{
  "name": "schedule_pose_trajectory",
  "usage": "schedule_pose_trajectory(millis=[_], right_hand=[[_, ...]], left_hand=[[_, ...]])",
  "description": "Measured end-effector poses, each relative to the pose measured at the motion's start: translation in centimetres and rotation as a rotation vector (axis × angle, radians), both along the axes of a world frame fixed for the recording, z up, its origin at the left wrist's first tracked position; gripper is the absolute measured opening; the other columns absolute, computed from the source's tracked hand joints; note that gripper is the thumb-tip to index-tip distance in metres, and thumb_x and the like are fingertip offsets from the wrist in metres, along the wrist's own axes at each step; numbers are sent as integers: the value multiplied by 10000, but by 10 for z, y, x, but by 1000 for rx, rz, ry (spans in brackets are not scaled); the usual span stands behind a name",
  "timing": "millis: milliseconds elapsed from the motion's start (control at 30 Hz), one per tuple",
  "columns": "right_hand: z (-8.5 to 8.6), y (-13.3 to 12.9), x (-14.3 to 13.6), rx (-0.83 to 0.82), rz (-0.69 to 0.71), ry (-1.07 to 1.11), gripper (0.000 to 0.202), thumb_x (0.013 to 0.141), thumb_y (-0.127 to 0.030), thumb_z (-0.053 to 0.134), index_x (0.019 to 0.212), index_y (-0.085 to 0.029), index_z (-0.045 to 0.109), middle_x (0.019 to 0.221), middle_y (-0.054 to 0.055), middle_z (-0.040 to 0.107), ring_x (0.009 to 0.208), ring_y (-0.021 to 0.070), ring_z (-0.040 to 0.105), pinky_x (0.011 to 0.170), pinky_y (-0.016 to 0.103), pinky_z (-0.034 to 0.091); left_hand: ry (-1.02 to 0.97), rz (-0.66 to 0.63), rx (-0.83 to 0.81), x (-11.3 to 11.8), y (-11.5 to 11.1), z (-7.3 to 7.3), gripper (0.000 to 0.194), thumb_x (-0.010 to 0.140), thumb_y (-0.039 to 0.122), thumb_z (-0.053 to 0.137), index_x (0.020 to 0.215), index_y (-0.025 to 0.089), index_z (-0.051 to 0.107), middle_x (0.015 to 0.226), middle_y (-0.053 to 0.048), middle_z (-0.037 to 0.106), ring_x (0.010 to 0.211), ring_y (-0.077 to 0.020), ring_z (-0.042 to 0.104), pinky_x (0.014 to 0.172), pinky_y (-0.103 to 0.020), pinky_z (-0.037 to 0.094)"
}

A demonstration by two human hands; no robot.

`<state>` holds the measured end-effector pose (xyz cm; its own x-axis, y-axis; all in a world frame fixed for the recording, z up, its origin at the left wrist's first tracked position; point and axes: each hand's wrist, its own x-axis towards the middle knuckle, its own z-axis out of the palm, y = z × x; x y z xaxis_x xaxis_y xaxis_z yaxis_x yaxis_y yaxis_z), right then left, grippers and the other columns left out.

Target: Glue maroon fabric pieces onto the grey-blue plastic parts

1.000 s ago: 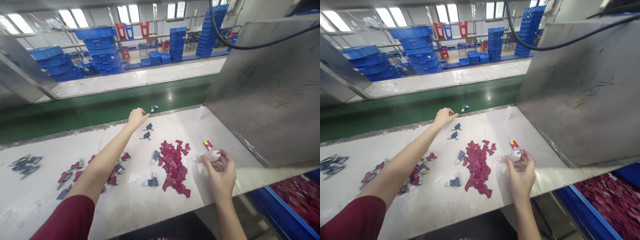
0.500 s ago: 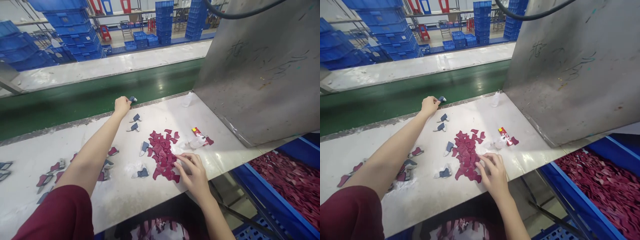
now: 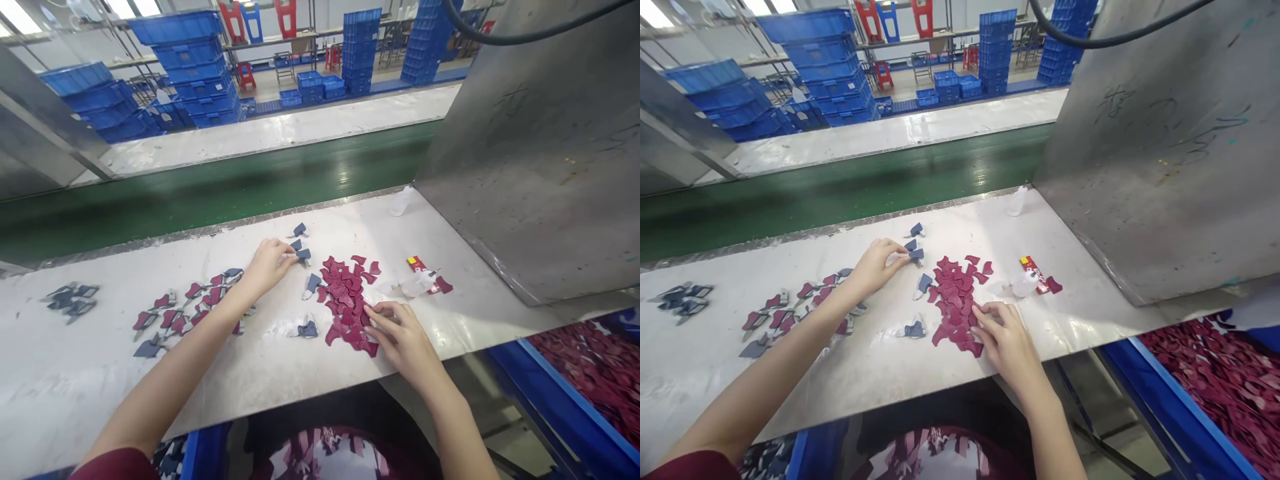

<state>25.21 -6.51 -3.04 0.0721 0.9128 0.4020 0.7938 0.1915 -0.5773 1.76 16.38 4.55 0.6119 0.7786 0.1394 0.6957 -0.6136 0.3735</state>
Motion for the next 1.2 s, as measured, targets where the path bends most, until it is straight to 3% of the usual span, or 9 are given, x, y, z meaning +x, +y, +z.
schedule_pose_trajectory(millis=[200,300,400,533,667,800,933,1033,1200], right_hand=[[2,4,-6,132,-140,2,229,984,-285,560,1138,-269,729,1035,89,696,915,215,663,762,375,595],[9,0,-9,96,-251,192,245,1018,-317,478,1062,-225,701,1003,83,744,799,178,717,707,323,602],[15,-2,-20,-11,-269,505,241,1011,-381,490,1090,-207,637,938,74,769,606,145,700,550,274,583],[23,3,-43,-38,-231,869,277,916,-436,653,1055,-197,641,989,105,774,787,218,757,493,273,589],[33,10,-62,-88,-168,969,259,879,-429,701,980,-191,693,974,96,772,763,204,749,507,271,599],[39,14,-70,-126,-43,972,253,902,-413,677,1029,-196,706,787,26,718,581,128,655,532,265,580],[40,16,-72,-129,64,929,228,939,-414,622,907,-202,701,968,57,663,763,147,670,673,294,611],[43,14,-73,-153,123,868,216,962,-389,587,970,-228,730,1007,63,653,837,161,674,707,301,610],[52,9,-79,-198,97,774,311,921,-385,649,1198,-255,704,808,6,658,680,137,643,668,296,586]], left_hand=[[-80,81,-107,-25,-75,4,372,965,486,546,1156,192,667,1115,-105,681,1101,-302,590,965,-459,474],[-158,59,-217,-34,-116,-9,463,790,534,771,1111,216,668,1158,-96,661,1138,-315,575,985,-466,478],[-237,115,-217,-36,-142,-30,359,738,374,857,1028,242,693,1218,-90,628,1206,-320,534,1033,-479,456],[-379,183,-243,-30,-154,-45,116,829,228,759,925,231,696,1160,-74,676,1161,-283,579,1029,-449,463],[-586,306,-421,-25,-161,-39,140,846,263,716,975,219,685,992,-47,753,965,-235,696,888,-361,543],[-807,417,-588,-23,-168,-30,178,778,278,755,935,201,722,963,-48,789,925,-224,744,827,-301,577],[-943,467,-733,-23,-173,-25,224,757,278,766,964,194,782,884,-47,812,831,-226,777,791,-295,613],[-955,494,-749,-22,-177,-23,254,755,279,773,991,193,807,817,-41,812,791,-236,784,780,-304,629],[-921,486,-675,-23,-183,-19,261,796,262,752,1045,211,812,876,-38,819,822,-242,788,796,-307,633]])
